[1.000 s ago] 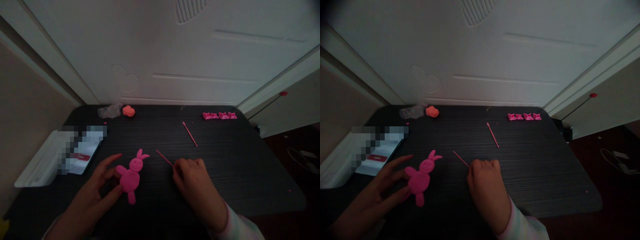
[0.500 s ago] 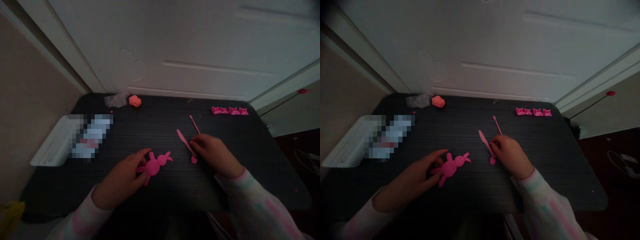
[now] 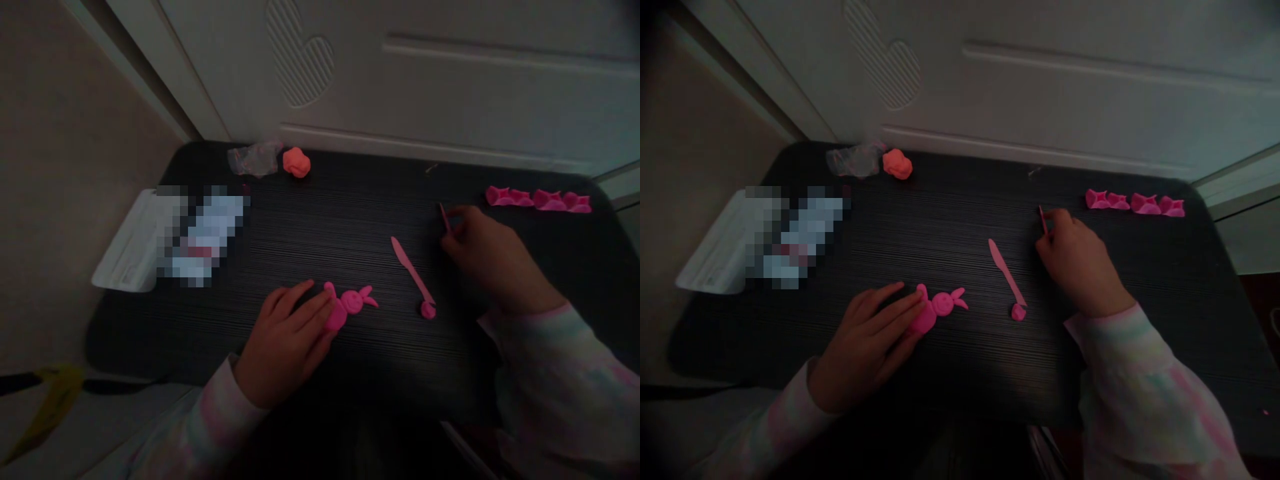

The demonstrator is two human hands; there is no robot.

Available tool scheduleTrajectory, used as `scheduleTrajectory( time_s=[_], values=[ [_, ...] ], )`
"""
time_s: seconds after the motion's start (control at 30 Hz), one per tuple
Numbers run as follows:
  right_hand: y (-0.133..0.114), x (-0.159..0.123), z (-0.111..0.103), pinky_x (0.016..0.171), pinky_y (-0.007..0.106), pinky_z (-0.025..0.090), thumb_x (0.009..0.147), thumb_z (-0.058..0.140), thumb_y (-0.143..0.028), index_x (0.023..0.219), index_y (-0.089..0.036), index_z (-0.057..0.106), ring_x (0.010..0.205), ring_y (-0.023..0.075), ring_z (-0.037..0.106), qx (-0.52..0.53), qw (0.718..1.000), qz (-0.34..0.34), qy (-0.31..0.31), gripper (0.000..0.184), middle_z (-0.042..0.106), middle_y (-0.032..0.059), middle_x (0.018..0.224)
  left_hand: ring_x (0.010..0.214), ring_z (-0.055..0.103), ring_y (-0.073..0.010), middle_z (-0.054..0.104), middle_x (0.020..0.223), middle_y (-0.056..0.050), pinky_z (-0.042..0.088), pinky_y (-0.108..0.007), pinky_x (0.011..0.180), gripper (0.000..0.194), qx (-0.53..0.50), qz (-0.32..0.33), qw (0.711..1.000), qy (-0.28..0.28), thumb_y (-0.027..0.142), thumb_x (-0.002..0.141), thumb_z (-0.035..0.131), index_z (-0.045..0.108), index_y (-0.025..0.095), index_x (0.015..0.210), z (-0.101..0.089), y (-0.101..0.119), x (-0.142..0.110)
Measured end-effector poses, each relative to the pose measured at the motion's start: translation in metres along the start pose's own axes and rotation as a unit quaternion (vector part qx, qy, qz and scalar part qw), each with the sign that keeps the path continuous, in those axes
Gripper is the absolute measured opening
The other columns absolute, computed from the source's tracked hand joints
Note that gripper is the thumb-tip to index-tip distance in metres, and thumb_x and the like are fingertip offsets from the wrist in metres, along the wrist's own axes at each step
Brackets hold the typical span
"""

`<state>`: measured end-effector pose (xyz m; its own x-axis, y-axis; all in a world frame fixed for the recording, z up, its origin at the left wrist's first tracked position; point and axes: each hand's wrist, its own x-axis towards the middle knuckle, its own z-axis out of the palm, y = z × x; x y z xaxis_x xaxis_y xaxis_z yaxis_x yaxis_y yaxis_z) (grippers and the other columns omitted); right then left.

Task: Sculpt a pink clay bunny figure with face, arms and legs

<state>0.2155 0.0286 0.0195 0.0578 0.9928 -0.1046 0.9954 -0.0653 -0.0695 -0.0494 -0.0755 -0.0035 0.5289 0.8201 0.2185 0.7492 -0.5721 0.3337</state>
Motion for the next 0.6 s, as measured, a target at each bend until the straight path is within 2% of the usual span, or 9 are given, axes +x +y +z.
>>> scheduleTrajectory(
  time_s=[0.1,0.2,0.33,0.4,0.5,0.6],
  values=[
    [-0.001,0.003,-0.002,0.056,0.029,0.035,0.073,0.047,-0.026,0.105,-0.012,0.048,0.062,0.0182,0.050,-0.008,0.999,0.041,-0.020,0.035,0.060,0.0103,0.079,0.107,0.046,-0.0244,0.059,0.113,-0.006,0.041,-0.042,0.084,0.034,-0.032,-0.003,0.999,0.001,0.023,0.078,0.051,0.052,0.015,0.110,0.000,-0.002,0.000],
    [0.002,0.006,-0.001,0.056,0.028,0.035,0.071,0.048,-0.026,0.100,-0.015,0.050,0.059,0.0151,0.048,0.018,0.998,0.065,0.001,0.030,0.058,0.0068,0.076,0.108,0.045,-0.0220,0.057,0.112,-0.008,0.041,-0.038,0.087,0.032,-0.088,-0.023,0.995,0.029,0.021,0.077,0.051,0.052,0.013,0.109,-0.002,-0.006,-0.001],
    [0.007,0.007,0.000,0.057,0.026,0.035,0.071,0.046,-0.021,0.088,-0.018,0.056,0.059,0.0129,0.049,0.054,0.994,0.095,0.024,0.020,0.056,0.0027,0.070,0.101,0.049,-0.0188,0.058,0.104,-0.009,0.040,-0.035,0.089,0.024,-0.133,-0.128,0.978,0.100,0.015,0.077,0.050,0.056,0.012,0.100,-0.005,-0.013,-0.003],
    [0.008,0.007,0.001,0.057,0.026,0.035,0.070,0.045,-0.020,0.084,-0.019,0.059,0.058,0.0132,0.049,0.064,0.992,0.107,0.030,0.020,0.056,0.0021,0.068,0.097,0.051,-0.0180,0.059,0.100,-0.008,0.042,-0.034,0.087,0.022,-0.141,-0.171,0.968,0.119,0.013,0.076,0.049,0.057,0.012,0.097,-0.006,-0.014,-0.003],
    [0.012,0.005,0.005,0.059,0.027,0.038,0.069,0.043,-0.021,0.083,-0.020,0.062,0.061,0.0148,0.053,0.091,0.988,0.106,0.064,0.024,0.059,0.0025,0.068,0.093,0.053,-0.0173,0.060,0.096,-0.007,0.043,-0.033,0.083,0.020,-0.147,-0.192,0.962,0.126,0.013,0.076,0.049,0.058,0.013,0.094,-0.007,-0.015,-0.003],
    [0.017,0.004,0.014,0.065,0.028,0.041,0.070,0.040,-0.020,0.085,-0.021,0.064,0.071,0.0166,0.057,0.103,0.986,0.070,0.110,0.029,0.063,0.0039,0.078,0.092,0.054,-0.0165,0.060,0.095,-0.006,0.044,-0.033,0.082,0.019,-0.147,-0.200,0.960,0.127,0.014,0.077,0.048,0.058,0.014,0.093,-0.008,-0.014,-0.002]
  ],
)
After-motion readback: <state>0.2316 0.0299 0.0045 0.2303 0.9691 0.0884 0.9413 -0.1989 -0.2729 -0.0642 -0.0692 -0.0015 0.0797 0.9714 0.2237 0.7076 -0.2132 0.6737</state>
